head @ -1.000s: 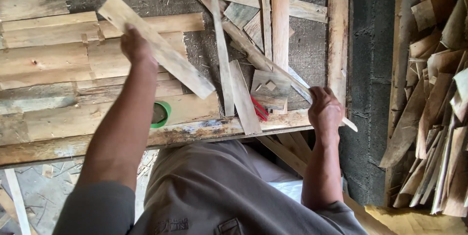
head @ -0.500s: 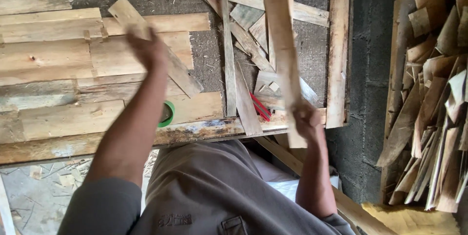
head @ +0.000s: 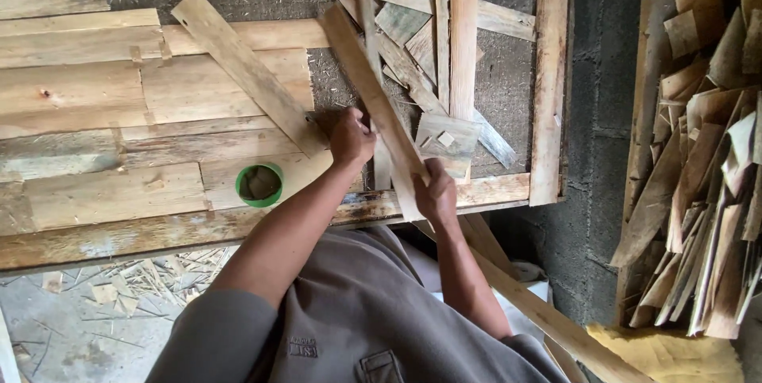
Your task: The recorder is gluing and fitting thin wood strips onto a larger panel to create a textured wooden surface.
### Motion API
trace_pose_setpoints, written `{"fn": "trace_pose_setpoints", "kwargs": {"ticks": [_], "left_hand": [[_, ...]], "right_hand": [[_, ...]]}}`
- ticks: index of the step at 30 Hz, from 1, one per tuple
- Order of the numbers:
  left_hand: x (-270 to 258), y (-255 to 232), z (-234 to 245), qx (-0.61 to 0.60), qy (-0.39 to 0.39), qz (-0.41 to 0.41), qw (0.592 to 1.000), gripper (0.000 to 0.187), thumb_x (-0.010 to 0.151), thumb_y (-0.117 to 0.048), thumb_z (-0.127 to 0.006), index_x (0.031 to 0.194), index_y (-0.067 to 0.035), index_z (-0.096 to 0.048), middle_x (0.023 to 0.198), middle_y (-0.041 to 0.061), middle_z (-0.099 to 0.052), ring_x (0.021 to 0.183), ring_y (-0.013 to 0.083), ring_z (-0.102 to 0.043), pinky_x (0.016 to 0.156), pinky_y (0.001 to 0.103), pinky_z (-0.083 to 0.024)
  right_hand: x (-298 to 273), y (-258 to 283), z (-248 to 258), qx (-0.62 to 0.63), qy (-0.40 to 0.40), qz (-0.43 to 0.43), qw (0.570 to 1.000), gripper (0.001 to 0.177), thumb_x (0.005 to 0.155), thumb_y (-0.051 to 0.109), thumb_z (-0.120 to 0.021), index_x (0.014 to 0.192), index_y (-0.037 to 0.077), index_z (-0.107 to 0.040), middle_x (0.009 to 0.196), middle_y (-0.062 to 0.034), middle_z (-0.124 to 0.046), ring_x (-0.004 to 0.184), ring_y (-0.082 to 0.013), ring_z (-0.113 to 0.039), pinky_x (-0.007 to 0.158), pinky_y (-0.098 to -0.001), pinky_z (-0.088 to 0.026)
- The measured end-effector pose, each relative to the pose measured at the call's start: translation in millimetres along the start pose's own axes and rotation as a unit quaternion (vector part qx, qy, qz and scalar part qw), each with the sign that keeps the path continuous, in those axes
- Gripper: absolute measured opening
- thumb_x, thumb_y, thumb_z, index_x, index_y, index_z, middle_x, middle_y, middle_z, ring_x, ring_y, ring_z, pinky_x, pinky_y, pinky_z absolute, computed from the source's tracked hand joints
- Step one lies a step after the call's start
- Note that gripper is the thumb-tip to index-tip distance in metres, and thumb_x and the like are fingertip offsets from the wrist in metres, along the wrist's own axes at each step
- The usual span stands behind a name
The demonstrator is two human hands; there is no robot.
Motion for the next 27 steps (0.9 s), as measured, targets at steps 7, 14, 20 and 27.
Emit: {"fn": "trace_pose_setpoints", "kwargs": {"ticks": [7,14,20,27], "left_hand": [[-9.7,-14.1,11.2,-0.115,0.052,0.054,0.990,0.050,0.081,-0.019,-0.084,0.122,-0.007,-0.057,0.102,0.006,-0.073,0.089,0.0199,-0.072,0.083,0.032,-0.059],[-4.7,6.2,-33.0,-0.314,0.064,0.094,0.943,0.022,0.098,-0.037,-0.062,0.096,-0.015,-0.067,0.088,0.004,-0.069,0.077,0.0210,-0.066,0.068,0.039,-0.061],[-18.3,-23.0,-20.0,-0.292,0.030,-0.058,0.954,0.037,0.108,-0.035,-0.070,0.096,-0.006,-0.050,0.083,0.002,-0.045,0.074,0.0182,-0.048,0.065,0.035,-0.049],[-7.3,10.0,9.0,-0.464,-0.037,0.023,0.885,0.051,0.090,-0.026,-0.074,0.130,-0.014,-0.045,0.099,0.003,-0.069,0.095,0.0175,-0.066,0.089,0.036,-0.057]], "right_hand": [[0.6,-1.2,31.8,0.083,-0.069,0.068,0.992,0.029,0.092,0.007,-0.070,0.118,0.000,-0.059,0.107,-0.0221,-0.076,0.093,-0.0277,-0.075,0.080,-0.0409,-0.063],[12.1,20.3,18.0,0.042,-0.055,0.025,0.997,0.027,0.097,0.007,-0.061,0.124,0.003,-0.059,0.114,-0.0197,-0.074,0.094,-0.0261,-0.075,0.077,-0.0404,-0.064],[23.5,34.2,-5.0,0.105,-0.047,0.131,0.985,0.035,0.105,0.002,-0.049,0.139,-0.002,-0.053,0.121,-0.0242,-0.067,0.100,-0.0299,-0.069,0.078,-0.0427,-0.064],[40.6,33.0,63.2,-0.289,-0.231,0.216,0.904,0.070,0.078,0.026,-0.080,0.141,0.006,-0.058,0.130,-0.0183,-0.068,0.106,-0.0345,-0.066,0.090,-0.0485,-0.056]]}}
Point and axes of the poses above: each hand's wrist, its own x-axis towards the middle knuckle, its own z-axis out of the back of the hand, y = z × x, the point moved 6 cm from there along x, towards the middle knuckle
